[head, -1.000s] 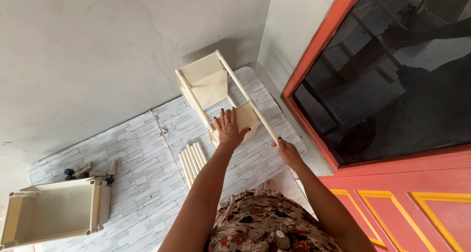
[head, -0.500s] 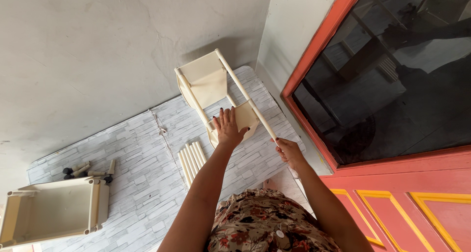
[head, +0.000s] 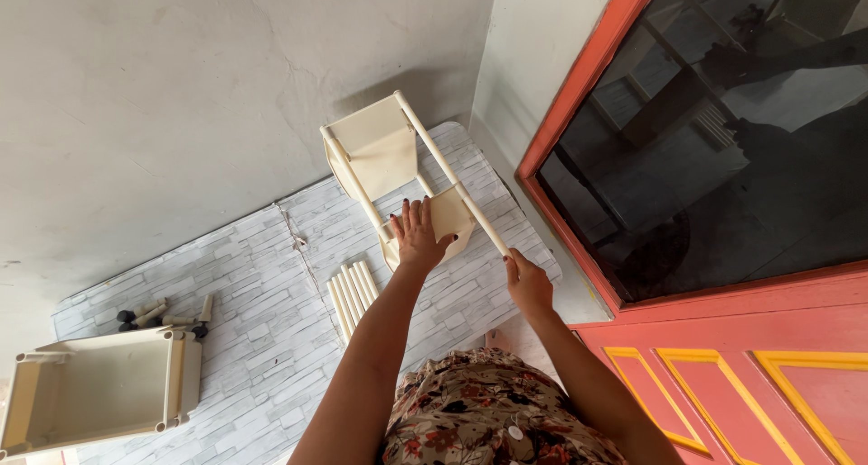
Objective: The person assembles a beige plastic shelving unit by inserting vertical poles into the slots of the shelf trays. They work on a tiled floor, connecting the components to form a three-tiered structure.
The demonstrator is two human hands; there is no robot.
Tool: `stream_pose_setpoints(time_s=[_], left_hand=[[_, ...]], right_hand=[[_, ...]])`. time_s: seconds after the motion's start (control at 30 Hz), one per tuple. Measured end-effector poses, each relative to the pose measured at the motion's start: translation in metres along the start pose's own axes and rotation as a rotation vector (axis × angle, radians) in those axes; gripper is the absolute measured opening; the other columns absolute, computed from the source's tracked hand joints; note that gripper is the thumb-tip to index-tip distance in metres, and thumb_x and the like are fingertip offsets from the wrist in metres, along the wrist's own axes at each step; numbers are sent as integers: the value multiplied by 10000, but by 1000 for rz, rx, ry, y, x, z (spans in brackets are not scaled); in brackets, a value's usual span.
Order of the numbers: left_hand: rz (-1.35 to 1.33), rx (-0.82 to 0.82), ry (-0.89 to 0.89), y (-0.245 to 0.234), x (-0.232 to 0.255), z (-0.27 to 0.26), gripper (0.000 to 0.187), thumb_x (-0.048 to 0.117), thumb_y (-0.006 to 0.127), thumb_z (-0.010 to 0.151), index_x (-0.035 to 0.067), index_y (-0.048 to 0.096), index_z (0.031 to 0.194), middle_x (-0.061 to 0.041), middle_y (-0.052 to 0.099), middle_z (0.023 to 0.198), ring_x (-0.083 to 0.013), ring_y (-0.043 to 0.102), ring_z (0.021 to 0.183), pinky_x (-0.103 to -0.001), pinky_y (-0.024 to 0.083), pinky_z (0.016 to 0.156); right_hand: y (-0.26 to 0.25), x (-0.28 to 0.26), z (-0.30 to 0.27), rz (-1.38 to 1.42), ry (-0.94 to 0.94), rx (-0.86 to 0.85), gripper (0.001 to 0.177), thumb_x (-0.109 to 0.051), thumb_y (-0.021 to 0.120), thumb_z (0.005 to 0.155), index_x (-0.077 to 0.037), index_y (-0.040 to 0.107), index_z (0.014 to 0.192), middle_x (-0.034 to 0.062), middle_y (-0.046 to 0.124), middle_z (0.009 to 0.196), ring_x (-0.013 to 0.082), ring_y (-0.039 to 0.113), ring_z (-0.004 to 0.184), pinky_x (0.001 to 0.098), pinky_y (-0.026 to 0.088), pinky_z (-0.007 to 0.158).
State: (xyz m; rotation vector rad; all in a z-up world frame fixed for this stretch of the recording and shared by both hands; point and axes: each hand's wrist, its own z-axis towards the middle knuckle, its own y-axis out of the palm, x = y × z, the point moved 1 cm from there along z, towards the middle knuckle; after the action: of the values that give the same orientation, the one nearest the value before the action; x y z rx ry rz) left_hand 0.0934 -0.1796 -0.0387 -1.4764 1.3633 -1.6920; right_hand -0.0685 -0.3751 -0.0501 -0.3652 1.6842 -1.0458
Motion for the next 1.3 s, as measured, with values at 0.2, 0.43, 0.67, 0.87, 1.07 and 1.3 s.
stream_pose_setpoints(time_s=[0.2,0.43,0.67,0.87,1.07,1.3], left_hand=[[133,-120,61,-5,-10,4,1115,555,729,867,120,53,1639,-140,100,1690,-328,-15,1572,-585,-18,1251],[194,-237,9,-32,-24,-2,1056,673,664,871,257,68,1636,-99,30,1709,-295,-46,1581,-802,-20,1146],[85,-231,-27,-28,-27,-2,1068,679,693,829,327,85,1633,-37,66,1713,-241,-61,1585,-796,-4,1159],[77,-221,-31,-21,-30,0,1075,667,703,820,339,83,1634,-13,87,1710,-224,-60,1584,-788,-8,1166],[57,-206,-36,-24,-28,-2,1078,664,713,823,349,76,1633,-23,98,1704,-219,-57,1583,-778,-10,1169],[41,-196,-37,-47,-15,-14,1081,638,732,817,353,80,1631,-19,112,1702,-221,-53,1583,-767,-19,1176]], right_hand=[[-4,32,18,699,244,-379,430,-321,489,1053,-86,619,1389,35,717,1052,134,622,648,307,522,522],[-16,34,20,1004,484,-620,445,-291,447,1039,-214,490,1475,88,694,899,104,503,564,253,424,455],[-4,43,24,891,364,-599,422,-290,456,1067,-152,584,1445,-31,462,691,37,308,484,213,282,399],[14,42,19,368,-53,-190,402,-298,476,1105,-146,564,1466,23,620,807,120,567,655,294,508,613],[6,12,-8,-115,-21,30,411,-300,480,1038,-253,540,1442,-32,762,1048,211,727,868,383,563,703],[6,18,-8,133,-43,-28,444,-351,488,1046,-225,532,1469,30,748,934,158,726,838,313,553,685]])
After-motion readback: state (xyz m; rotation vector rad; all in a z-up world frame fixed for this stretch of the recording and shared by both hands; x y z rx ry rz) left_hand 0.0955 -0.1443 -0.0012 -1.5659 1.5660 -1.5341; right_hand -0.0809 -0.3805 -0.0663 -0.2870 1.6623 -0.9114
